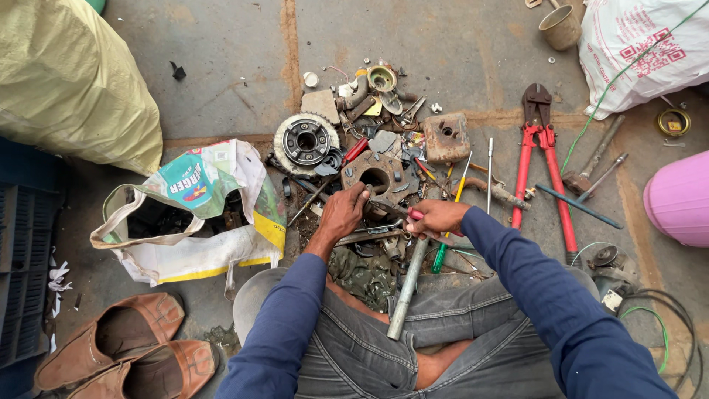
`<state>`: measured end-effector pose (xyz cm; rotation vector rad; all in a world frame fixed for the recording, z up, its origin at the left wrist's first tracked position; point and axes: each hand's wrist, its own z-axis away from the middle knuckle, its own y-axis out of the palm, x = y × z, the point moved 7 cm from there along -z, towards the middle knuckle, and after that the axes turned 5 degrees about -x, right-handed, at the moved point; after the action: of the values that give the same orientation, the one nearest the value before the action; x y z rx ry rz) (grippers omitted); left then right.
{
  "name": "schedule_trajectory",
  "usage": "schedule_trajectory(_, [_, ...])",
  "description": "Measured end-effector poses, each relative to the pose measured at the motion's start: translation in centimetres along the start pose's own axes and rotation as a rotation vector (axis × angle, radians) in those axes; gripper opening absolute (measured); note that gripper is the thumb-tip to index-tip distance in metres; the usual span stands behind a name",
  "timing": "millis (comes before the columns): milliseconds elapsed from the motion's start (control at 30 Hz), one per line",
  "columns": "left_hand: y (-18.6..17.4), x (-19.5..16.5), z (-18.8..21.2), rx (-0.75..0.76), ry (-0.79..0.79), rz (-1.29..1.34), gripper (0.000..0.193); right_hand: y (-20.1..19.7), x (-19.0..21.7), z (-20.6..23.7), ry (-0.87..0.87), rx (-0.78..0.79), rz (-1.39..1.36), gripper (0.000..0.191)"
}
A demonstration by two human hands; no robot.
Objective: The person sits on the floor and uses pliers and a hammer to disassemble and adjust a mechanical component, likely a bearing or hub. They repeatedly strike the part with the hammer and use pliers to grip and remove small pieces.
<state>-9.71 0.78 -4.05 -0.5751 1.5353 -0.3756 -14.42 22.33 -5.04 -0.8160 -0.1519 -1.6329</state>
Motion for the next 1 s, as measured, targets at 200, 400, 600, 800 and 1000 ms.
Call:
schedule_trajectory(200, [-0.2,0.4,-0.1,-0.071,0.038,0.024,0.037,-0.5,1.6,0.0,-0.138,-0.243,0.405,0.034])
schedule_trajectory(400, [0.8,2.1,-0.3,-0.032,-0.151,0.119,0.048,-0.6,5.6,3.8,-0.345,-0.812,1.081,0.037])
schedule_trajectory(600, [2.0,4.1,-0.4,0.071,-0.358,0.129,0.06,-0.7,6.8,4.9,-0.474,-0.944,1.14,0.035])
schedule_trajectory(800, [0.8,2.9,-0.3,-0.037,-0.098,0.2,0.043,-0.9,6.1,4.1,-0.376,-0.837,0.966,0.031])
schedule_trajectory(1000, [0.9,3.0,-0.4,0.031,-0.224,0.016,0.048,-1.0,6.8,4.6,-0.431,-0.92,1.05,0.03])
